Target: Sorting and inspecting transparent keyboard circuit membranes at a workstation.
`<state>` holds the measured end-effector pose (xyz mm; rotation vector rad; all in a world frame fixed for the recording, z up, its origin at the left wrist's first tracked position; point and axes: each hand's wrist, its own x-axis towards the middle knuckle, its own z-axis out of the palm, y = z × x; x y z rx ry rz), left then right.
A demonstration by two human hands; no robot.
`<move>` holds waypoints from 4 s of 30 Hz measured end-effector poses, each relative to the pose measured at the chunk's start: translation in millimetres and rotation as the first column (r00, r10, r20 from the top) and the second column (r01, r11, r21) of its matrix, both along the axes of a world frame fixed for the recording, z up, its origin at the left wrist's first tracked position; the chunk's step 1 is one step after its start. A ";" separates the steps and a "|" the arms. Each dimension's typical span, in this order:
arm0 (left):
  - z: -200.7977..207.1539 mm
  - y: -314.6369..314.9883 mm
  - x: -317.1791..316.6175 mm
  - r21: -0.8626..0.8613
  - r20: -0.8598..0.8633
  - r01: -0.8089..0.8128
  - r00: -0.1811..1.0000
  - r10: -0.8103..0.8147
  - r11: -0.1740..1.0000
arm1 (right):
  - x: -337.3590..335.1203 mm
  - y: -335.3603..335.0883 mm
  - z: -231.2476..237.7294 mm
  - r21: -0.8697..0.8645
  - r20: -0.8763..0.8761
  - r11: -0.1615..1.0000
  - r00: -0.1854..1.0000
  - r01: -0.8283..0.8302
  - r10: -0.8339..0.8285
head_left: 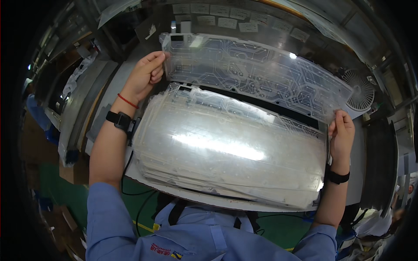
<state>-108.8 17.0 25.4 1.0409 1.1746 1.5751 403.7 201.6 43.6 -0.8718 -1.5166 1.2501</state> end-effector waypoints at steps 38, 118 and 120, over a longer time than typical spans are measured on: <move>3.4 4.9 18.5 -0.087 0.071 -0.184 0.979 0.190 0.979 | -1.7 -7.6 2.8 -0.178 0.556 0.949 0.769 -0.260 0.315; 8.2 4.4 18.9 -0.186 0.069 0.001 0.998 0.012 0.983 | 1.6 -17.1 14.8 0.151 0.493 0.917 0.832 -0.369 0.254; 11.8 2.0 21.7 -0.202 0.098 0.116 0.990 -0.097 0.972 | 3.0 -15.8 17.3 0.115 0.475 0.940 0.849 -0.322 0.233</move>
